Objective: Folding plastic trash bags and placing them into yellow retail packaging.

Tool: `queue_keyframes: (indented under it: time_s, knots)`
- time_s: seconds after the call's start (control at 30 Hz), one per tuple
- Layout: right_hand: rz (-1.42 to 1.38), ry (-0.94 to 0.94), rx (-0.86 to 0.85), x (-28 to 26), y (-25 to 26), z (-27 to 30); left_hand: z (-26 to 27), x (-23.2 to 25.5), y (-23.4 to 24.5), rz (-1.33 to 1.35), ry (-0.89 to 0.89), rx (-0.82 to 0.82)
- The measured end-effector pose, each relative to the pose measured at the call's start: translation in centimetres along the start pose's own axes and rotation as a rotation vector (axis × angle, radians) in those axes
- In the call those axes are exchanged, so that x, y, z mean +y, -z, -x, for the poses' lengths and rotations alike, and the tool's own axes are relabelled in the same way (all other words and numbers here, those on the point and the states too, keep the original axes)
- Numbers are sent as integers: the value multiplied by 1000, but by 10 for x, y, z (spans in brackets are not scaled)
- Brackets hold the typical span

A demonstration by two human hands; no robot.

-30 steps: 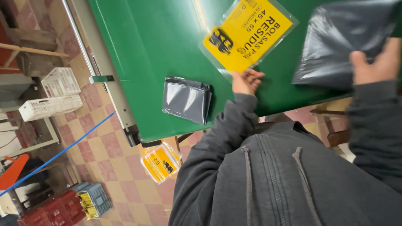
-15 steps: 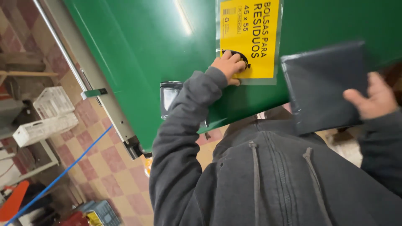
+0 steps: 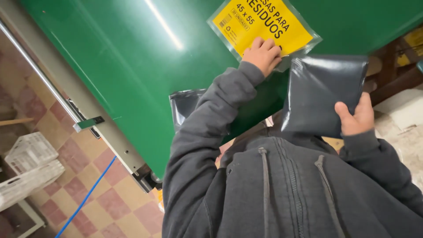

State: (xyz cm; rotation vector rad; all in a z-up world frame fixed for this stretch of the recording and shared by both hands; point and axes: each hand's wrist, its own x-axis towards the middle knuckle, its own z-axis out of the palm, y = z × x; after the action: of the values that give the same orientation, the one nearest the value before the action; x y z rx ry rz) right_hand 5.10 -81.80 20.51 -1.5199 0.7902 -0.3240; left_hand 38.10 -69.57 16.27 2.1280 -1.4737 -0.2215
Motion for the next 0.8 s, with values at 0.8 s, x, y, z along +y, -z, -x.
queue_keyframes:
  time_s: [0.8]
  knots:
    - [647,211,-493,13,-42,-138,-33,39,-36,-206,-150,369]
